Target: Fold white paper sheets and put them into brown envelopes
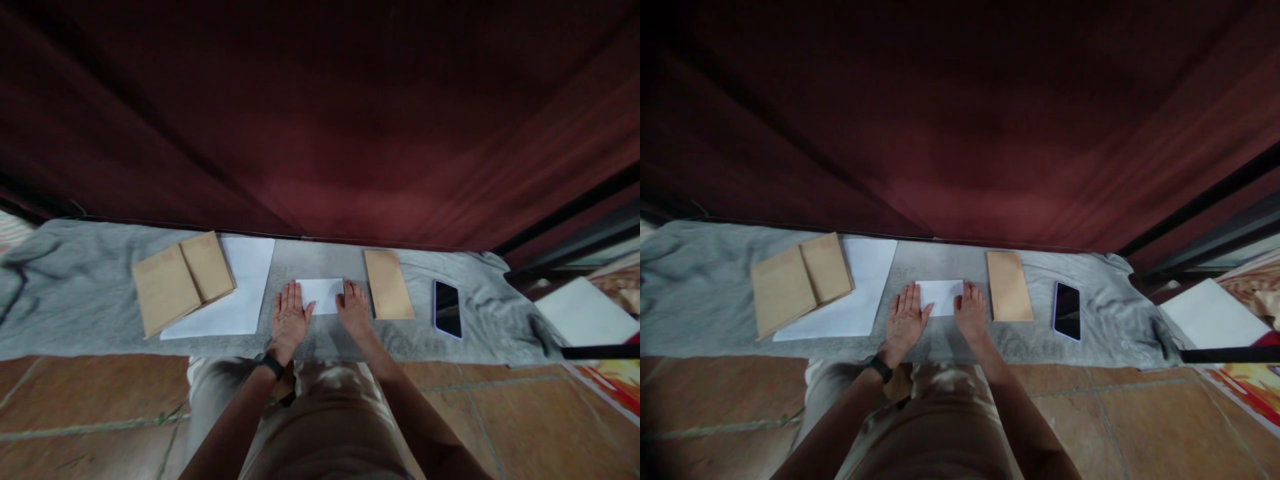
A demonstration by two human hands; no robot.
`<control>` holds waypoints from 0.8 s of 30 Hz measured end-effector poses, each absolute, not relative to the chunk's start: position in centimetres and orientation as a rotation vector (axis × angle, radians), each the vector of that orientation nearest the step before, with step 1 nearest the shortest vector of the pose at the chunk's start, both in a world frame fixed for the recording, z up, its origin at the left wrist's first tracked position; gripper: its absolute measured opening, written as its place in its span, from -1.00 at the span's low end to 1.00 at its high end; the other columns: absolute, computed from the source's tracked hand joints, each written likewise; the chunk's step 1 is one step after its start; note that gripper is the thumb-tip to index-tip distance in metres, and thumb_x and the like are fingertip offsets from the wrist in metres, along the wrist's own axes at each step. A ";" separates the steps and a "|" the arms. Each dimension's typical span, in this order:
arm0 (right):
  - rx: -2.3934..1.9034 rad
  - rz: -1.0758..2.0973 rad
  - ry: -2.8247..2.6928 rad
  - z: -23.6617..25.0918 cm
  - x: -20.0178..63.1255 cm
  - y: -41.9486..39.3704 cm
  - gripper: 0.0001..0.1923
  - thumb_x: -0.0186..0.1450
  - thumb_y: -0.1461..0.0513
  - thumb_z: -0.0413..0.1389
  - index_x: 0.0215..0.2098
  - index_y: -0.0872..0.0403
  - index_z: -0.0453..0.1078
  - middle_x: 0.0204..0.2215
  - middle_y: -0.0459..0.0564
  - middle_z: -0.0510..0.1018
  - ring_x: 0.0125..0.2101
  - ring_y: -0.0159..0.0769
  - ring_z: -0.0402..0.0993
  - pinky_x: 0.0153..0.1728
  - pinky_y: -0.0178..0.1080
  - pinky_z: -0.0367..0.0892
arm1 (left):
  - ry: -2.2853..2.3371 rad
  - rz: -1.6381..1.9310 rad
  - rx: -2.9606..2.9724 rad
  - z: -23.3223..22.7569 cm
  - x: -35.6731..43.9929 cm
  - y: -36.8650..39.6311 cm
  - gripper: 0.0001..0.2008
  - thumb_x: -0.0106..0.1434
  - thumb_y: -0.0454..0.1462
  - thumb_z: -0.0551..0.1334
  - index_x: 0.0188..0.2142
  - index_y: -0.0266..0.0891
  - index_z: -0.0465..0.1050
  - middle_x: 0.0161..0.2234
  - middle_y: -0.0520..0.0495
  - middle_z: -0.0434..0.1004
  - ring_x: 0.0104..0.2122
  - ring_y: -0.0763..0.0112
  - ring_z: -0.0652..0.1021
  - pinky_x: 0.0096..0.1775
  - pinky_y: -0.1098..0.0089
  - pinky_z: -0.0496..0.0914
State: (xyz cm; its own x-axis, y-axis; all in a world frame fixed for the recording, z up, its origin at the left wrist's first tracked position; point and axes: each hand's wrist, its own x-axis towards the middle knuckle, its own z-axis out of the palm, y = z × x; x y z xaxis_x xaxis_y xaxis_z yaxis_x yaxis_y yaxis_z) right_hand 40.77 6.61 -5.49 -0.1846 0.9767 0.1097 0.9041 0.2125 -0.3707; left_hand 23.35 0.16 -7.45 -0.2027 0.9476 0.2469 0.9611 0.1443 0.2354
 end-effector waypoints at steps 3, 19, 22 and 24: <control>-1.947 0.576 -2.040 -4.1 40.4 7.4 -0.62 0.43 0.21 0.04 0.17 0.14 0.40 -0.01 0.21 0.57 -0.04 -0.10 0.56 -0.03 -0.17 0.40 | -2.362 -0.498 -1.957 -7.4 23.4 0.2 -0.28 0.50 0.00 -0.11 0.43 -0.49 0.04 0.42 -0.40 0.11 0.43 0.01 0.13 0.38 -0.05 0.05; -1.368 0.219 -2.010 2.3 41.4 5.5 -0.67 0.50 0.20 -0.05 0.04 0.08 0.51 -0.21 0.07 0.60 -0.21 -0.21 0.51 -0.15 -0.23 0.40 | -2.607 -2.265 -1.829 -0.6 27.5 0.5 -0.37 0.40 0.06 0.13 0.35 -0.16 0.25 0.39 -0.21 0.23 0.37 0.11 0.28 0.35 0.05 0.20; -1.242 0.088 -2.186 3.0 40.1 3.7 -0.69 0.49 0.23 -0.02 0.05 0.05 0.52 -0.24 0.08 0.57 -0.21 -0.17 0.48 -0.10 -0.16 0.41 | -2.480 -2.891 -1.603 1.3 29.0 1.1 -0.44 0.35 0.06 0.18 0.22 -0.17 0.39 0.18 -0.22 0.52 0.13 0.16 0.56 0.13 0.16 0.45; -1.175 0.124 -2.265 2.4 39.2 2.6 -0.70 0.47 0.22 0.02 0.07 0.05 0.51 -0.17 0.09 0.58 -0.16 -0.15 0.48 -0.06 -0.13 0.42 | -2.400 -3.172 -1.366 1.4 28.8 1.2 -0.51 0.25 0.01 0.29 0.07 -0.21 0.48 0.00 -0.19 0.63 -0.03 0.20 0.63 0.05 0.21 0.49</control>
State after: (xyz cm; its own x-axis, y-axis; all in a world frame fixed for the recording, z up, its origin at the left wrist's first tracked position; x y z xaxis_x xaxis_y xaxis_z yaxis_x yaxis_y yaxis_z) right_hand 39.24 2.64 2.42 -0.4448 0.7742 0.4502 0.7206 0.6079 -0.3335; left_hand 28.82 1.25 1.40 -0.3285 0.9347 -0.1354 -0.3844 -0.0014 0.9232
